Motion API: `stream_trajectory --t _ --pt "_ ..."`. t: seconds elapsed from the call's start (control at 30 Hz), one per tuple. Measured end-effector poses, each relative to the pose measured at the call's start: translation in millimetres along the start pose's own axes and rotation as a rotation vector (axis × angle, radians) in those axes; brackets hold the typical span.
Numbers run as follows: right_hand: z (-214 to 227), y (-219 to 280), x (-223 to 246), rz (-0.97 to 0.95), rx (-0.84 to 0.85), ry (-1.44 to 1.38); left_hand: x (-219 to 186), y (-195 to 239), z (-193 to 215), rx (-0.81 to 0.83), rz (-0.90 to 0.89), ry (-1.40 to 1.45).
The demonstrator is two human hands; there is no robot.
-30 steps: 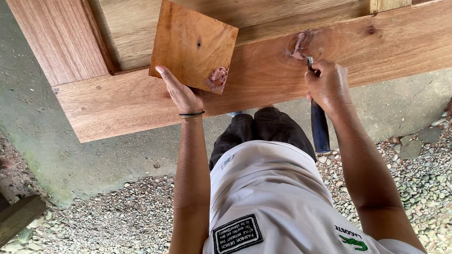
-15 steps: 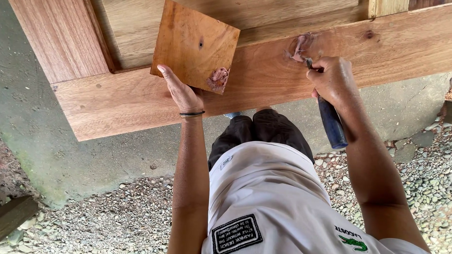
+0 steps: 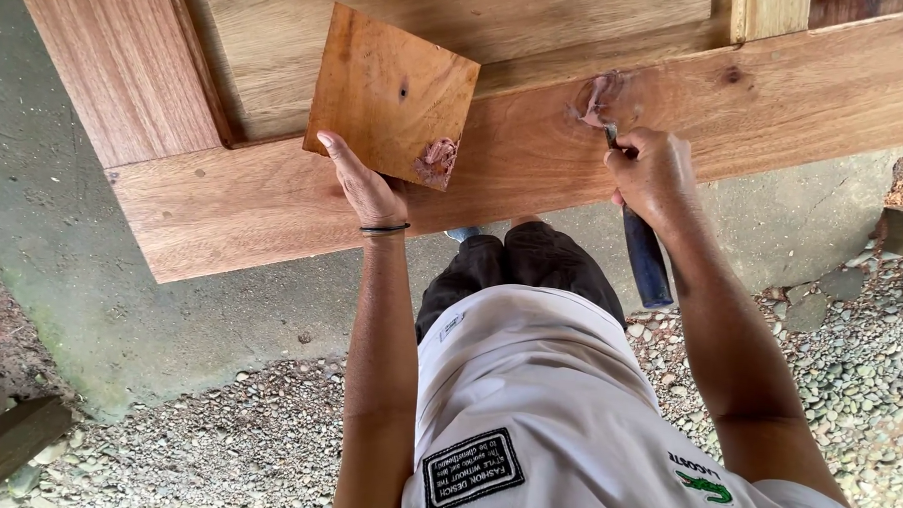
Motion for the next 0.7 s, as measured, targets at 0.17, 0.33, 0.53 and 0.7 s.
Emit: stream_trajectory --t 0.17,0.33,0.53,0.7 --pt "-5.8 0.4 -5.6 0.022 -0.007 -0.046 -3.6 3.1 -5.2 0.006 -0.005 -0.032" --pt "-11.3 10.7 7.1 0.049 -0.009 -0.015 -16.1 7.7 -17.9 0.002 -0.016 -0.035" --pt "-20.2 7.7 -1.0 0.148 -0.049 0.093 -2.6 0.6 -3.1 -0.017 -0.011 0.005" --pt "-15.4 19.5 19.3 0.067 0.047 0.139 -13.7 7.7 -15.9 -0.002 0.018 0.077"
Point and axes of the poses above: each hand's wrist, its own y-axis away from the middle knuckle, its own z-axis out of the back of the hand, x = y × z, the point moved 9 cm from there along -y, towards the middle knuckle, and after that the axes turned 11 degrees about x, right-handed, at the moved point
